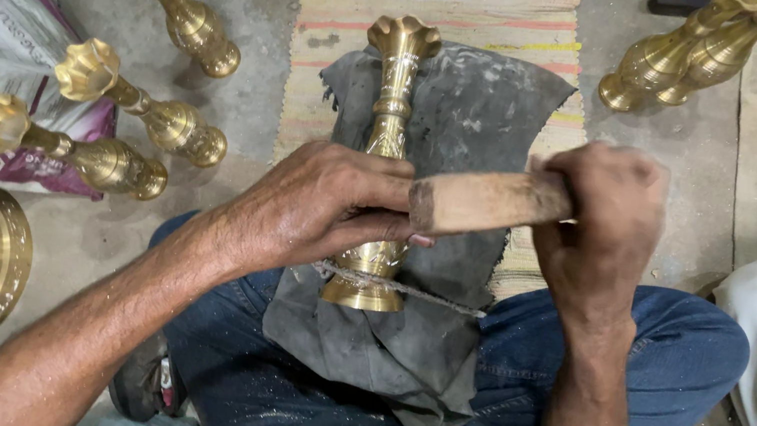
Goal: The person holds a brass lamp base and uses a chisel and wooden mallet to engrave decorative patterns into its surface. The person repeatedly strikes the chisel to create fine lines and details on the metal.
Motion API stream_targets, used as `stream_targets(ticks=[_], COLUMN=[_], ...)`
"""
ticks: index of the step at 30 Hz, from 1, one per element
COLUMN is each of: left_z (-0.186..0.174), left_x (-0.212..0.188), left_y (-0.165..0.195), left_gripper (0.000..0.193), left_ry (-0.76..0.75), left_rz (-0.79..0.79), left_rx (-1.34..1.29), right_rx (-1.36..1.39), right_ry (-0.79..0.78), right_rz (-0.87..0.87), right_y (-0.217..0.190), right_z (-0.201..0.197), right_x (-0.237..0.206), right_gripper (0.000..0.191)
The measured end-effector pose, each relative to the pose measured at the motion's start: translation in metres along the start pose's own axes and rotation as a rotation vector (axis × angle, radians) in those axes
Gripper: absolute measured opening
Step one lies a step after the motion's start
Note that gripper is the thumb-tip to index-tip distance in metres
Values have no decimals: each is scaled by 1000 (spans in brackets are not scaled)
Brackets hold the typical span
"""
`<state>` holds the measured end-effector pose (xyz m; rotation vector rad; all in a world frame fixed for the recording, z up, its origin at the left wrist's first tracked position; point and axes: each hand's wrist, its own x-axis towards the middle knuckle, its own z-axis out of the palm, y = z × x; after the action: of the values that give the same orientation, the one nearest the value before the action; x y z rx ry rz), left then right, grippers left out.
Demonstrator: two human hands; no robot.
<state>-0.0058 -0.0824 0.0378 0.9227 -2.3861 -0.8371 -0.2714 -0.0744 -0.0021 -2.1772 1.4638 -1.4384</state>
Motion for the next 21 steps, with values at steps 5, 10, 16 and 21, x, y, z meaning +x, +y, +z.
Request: stream_targets(ticks=[5,10,16,21], left_z=[-2,-4,-4,-5], left_x=[2,4,4,4], left_y=[1,3,-2,-5], left_gripper=[37,37,36,38], left_ry=[19,-73,-66,-52], left_rz=[79,-73,12,54], left_rx=[0,11,9,33], right_rx=[311,490,121,-45], right_ry=[48,127,149,105], right_rz=[127,268,54,-93], right_y=[-11,-11,16,25], right_z=[1,5,12,14], right_x=[8,9,-7,-11], right_gripper=[25,23,24,24])
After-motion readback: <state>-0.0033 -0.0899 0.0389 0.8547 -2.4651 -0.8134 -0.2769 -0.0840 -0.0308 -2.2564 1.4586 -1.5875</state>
